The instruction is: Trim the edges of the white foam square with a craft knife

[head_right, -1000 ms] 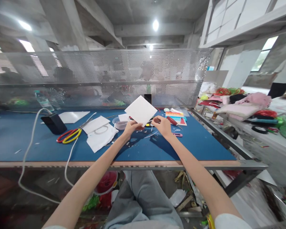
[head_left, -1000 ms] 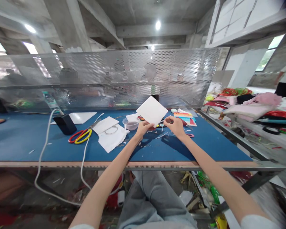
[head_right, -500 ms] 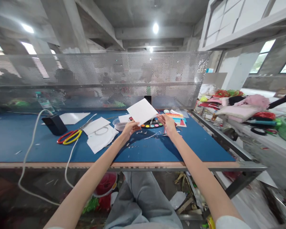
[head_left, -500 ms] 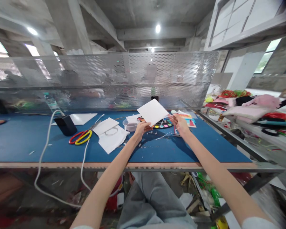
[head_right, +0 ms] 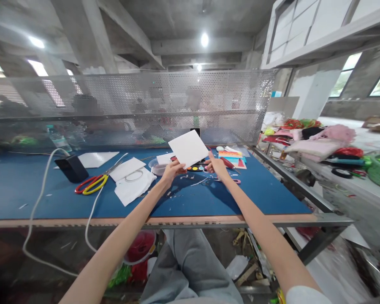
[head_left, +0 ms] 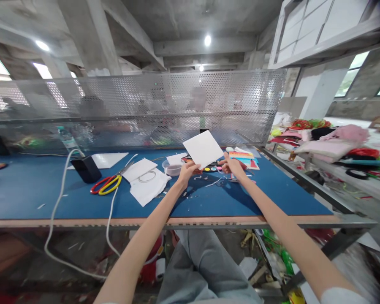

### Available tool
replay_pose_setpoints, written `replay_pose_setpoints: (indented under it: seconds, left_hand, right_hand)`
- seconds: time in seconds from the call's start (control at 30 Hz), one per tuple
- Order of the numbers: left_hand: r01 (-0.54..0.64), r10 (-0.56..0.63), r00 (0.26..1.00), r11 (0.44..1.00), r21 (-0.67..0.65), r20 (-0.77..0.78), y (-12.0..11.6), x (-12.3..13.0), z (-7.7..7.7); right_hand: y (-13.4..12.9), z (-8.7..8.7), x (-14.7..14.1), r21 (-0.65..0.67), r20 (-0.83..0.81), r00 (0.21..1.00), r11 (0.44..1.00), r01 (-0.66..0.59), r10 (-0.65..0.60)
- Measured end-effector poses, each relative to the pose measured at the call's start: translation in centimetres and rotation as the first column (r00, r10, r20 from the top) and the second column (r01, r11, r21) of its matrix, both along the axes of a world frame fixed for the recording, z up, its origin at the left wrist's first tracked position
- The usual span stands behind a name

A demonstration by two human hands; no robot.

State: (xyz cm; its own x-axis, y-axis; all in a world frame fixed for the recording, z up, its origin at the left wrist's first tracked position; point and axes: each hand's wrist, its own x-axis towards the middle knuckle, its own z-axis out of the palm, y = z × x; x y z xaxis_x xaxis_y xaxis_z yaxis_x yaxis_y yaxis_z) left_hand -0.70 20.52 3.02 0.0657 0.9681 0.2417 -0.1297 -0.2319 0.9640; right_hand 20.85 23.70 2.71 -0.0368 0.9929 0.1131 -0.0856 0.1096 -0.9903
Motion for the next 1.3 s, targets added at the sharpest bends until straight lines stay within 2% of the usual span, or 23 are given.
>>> replay_pose_setpoints:
  seconds: [0.07,0.2,0.4,0.53,0.67,0.8,0.93,1.13,1.2,1.3]
  left_hand:
    - [0.01,-0.009,1.0,1.0,0.013,-0.028,-0.1,0.1,0.0]
    - [0.017,-0.017,0.998,1.0,0.0,-0.066,-0.1,0.2,0.1]
    - [-0.006,0.006,0.996,1.0,0.004,-0.084,0.2,0.2,-0.1]
    - [-0.019,0.018,0.994,1.0,-0.004,-0.112,0.3,0.2,0.0]
    - [-0.008,0.008,0.994,1.0,0.006,-0.106,0.3,0.1,-0.1]
    - [-0.004,0.006,0.998,0.999,0.039,-0.069,0.4,-0.1,-0.1]
    - [-0.02,0.02,1.0,1.0,-0.017,0.016,0.5,-0.4,0.2]
    - [-0.04,0.048,0.99,0.997,-0.061,0.132,0.7,-0.9,0.3]
    - [-0.036,0.046,0.989,0.997,-0.07,0.142,0.7,-0.9,0.3]
    - [-0.051,0.064,0.986,0.995,-0.09,0.151,0.7,-0.9,0.4]
  right_hand:
    - [-0.3,-0.5,-0.9,0.032,0.113,0.989,0.995,-0.095,0.09]
    - [-0.7,-1.0,-1.4,0.177,0.123,0.99,0.979,-0.096,0.074]
    - [-0.6,-0.7,-0.7,0.066,0.065,0.987,0.986,-0.151,0.147]
    - [-0.3,-0.9,-0.7,0.0,0.013,0.99,0.99,-0.139,0.139]
    - [-0.2,-1.0,-0.8,0.046,-0.042,0.99,0.99,-0.131,0.133]
    - [-0.2,-0.9,-0.6,0.096,-0.077,0.996,0.995,-0.028,0.036]
    - [0.0,-0.6,0.0,0.038,-0.192,0.979,0.996,0.083,-0.074]
    - [1.2,0.2,1.6,-0.147,-0.481,0.844,0.971,0.189,-0.237]
    - [1.3,0.4,1.9,-0.146,-0.511,0.828,0.972,0.184,-0.233]
    - [1.3,0.5,1.7,-0.115,-0.503,0.851,0.987,0.109,-0.152]
